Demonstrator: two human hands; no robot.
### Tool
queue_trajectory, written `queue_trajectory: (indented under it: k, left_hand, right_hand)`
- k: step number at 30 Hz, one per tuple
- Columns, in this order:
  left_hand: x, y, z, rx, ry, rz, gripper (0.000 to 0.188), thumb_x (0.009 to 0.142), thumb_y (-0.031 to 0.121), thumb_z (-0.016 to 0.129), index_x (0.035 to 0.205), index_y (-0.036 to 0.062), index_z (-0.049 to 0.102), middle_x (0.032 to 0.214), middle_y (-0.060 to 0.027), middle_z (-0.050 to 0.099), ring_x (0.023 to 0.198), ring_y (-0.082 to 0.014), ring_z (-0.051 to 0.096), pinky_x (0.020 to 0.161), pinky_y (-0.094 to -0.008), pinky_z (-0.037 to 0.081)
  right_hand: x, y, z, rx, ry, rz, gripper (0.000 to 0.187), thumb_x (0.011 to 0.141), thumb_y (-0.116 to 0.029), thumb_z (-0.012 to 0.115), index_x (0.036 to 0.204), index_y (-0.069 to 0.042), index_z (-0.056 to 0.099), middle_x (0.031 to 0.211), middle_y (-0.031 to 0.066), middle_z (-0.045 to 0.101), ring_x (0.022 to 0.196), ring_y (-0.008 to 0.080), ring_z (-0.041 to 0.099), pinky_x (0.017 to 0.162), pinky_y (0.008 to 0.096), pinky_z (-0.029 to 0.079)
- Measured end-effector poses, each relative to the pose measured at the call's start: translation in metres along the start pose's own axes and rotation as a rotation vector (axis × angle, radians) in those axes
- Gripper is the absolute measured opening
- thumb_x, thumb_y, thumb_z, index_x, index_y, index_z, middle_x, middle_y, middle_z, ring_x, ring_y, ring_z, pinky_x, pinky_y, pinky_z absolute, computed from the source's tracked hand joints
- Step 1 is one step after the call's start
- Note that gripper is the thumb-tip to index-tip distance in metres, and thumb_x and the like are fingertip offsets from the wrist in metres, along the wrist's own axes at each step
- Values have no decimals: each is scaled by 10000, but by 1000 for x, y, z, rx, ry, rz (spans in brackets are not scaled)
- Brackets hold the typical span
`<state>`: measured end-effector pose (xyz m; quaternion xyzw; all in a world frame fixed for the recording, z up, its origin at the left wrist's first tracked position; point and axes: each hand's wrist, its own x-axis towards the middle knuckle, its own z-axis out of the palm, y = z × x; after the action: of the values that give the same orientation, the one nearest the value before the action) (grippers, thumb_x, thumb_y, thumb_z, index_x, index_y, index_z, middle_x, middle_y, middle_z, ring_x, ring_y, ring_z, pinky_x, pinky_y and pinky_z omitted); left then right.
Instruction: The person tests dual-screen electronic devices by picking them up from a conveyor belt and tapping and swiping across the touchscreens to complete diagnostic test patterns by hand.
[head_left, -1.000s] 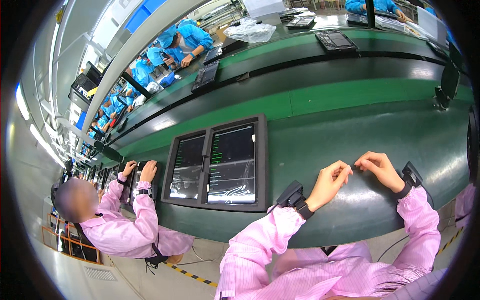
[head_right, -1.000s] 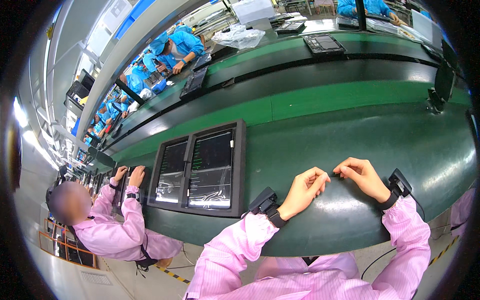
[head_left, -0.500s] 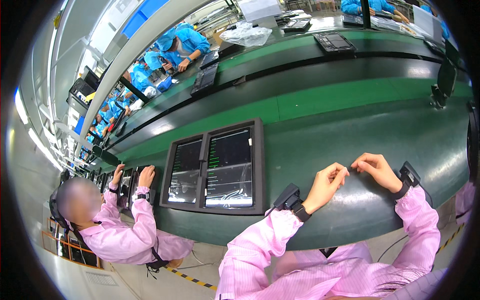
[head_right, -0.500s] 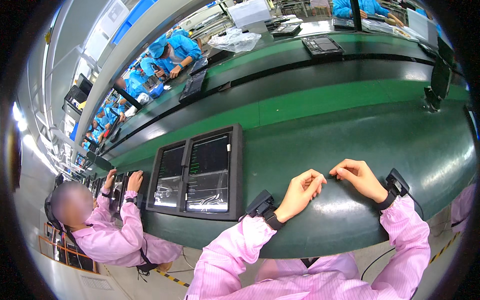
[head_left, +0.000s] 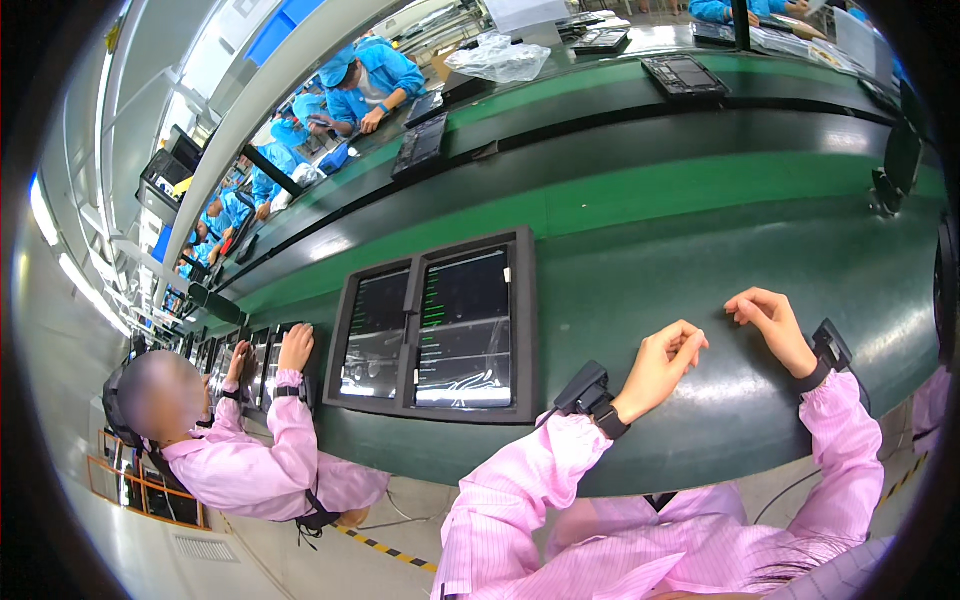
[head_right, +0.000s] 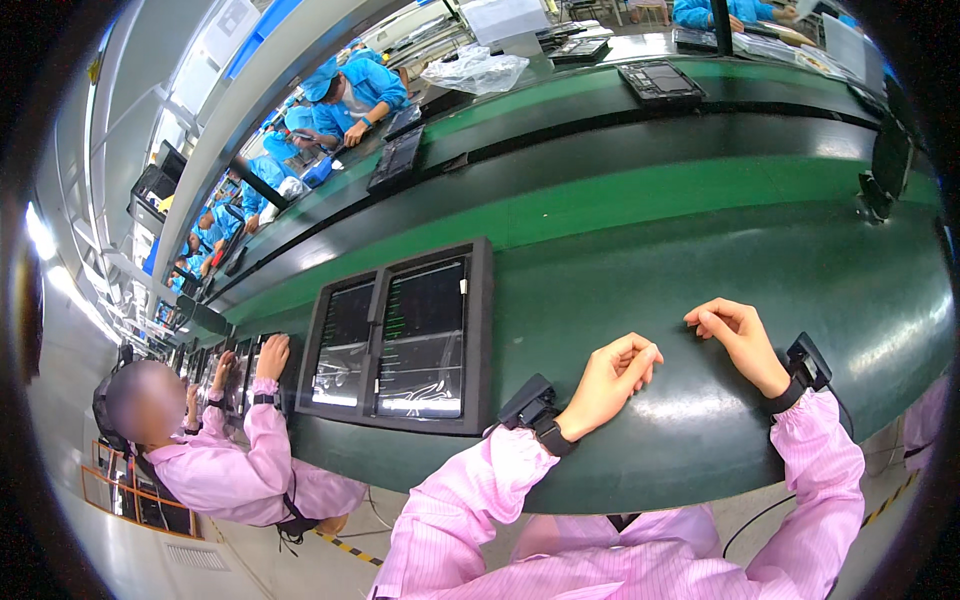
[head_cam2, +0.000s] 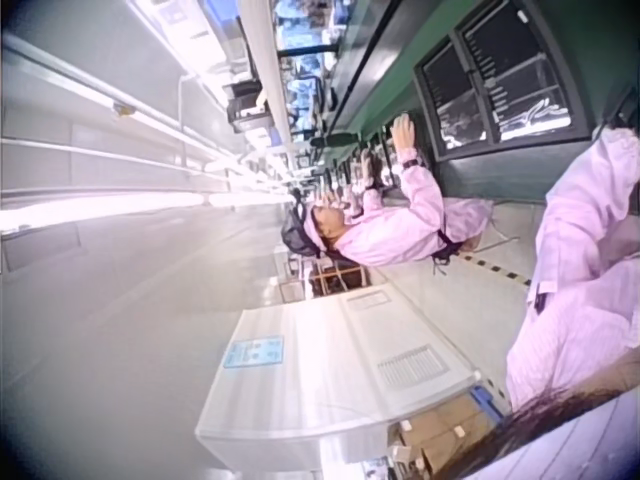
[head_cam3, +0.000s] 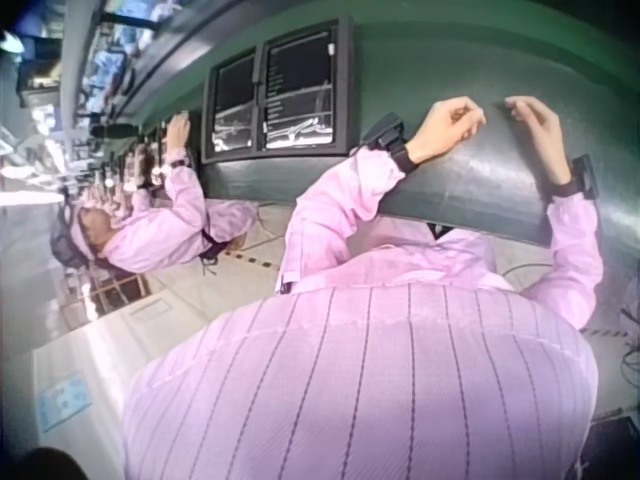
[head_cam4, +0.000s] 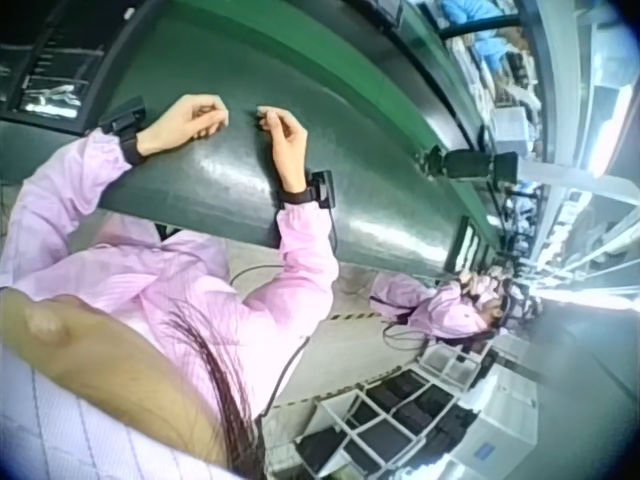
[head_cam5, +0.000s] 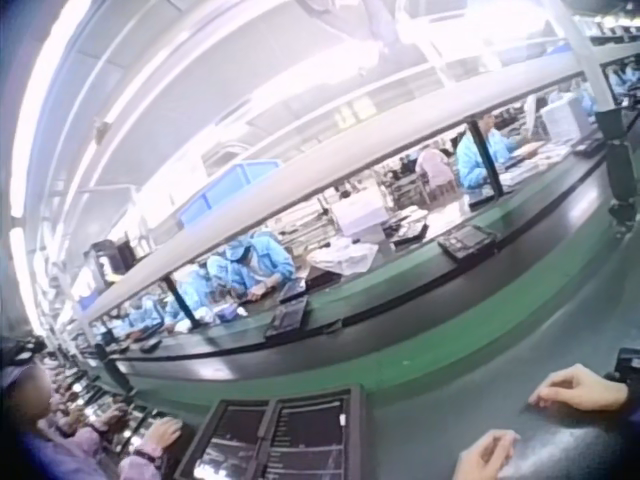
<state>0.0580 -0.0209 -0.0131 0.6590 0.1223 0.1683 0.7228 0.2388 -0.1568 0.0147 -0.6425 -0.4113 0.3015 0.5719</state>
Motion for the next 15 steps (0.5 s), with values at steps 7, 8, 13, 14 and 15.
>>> queue_trajectory:
  k: [7, 8, 13, 14, 15]
  left_hand:
    - [0, 2, 0, 8, 2, 0, 203, 1022, 203, 520, 958, 38, 620, 723, 31, 565, 643, -36, 470, 588, -196, 391]
    - [0, 2, 0, 8, 2, -1, 203, 1022, 203, 520, 958, 38, 620, 723, 31, 565, 643, -36, 470, 588, -196, 391]
    - [0, 3, 0, 2, -10, 12, 196, 1023, 199, 517, 966, 41, 620, 721, 32, 565, 645, -36, 473, 593, -192, 392]
    - [1, 3, 1, 2, -9, 11, 196, 1023, 199, 517, 966, 41, 620, 721, 32, 565, 645, -36, 473, 593, -192, 392]
    - [0, 4, 1, 10, -4, 0, 197, 1023, 200, 516, 967, 42, 620, 720, 33, 564, 642, -36, 471, 591, -192, 392]
  right_hand:
    - [-3, -4, 1, 10, -82, 7, 231, 983, -171, 570, 1013, 21, 694, 932, 49, 675, 835, 113, 594, 794, 265, 484]
    - [-5, -6, 3, 11, -82, 7, 231, 983, -171, 570, 1013, 21, 694, 932, 49, 675, 835, 113, 594, 794, 265, 484]
    - [-13, -10, 11, 2, -297, -11, 179, 966, -100, 577, 1006, 30, 694, 981, 65, 658, 886, 132, 619, 812, 284, 500]
    - [-13, -10, 10, -29, -307, -24, 187, 969, -110, 573, 1001, 31, 693, 980, 67, 664, 890, 132, 620, 813, 287, 501]
    - [-12, -10, 10, -26, -306, -21, 187, 969, -110, 573, 1001, 31, 693, 980, 67, 664, 890, 132, 620, 813, 287, 501]
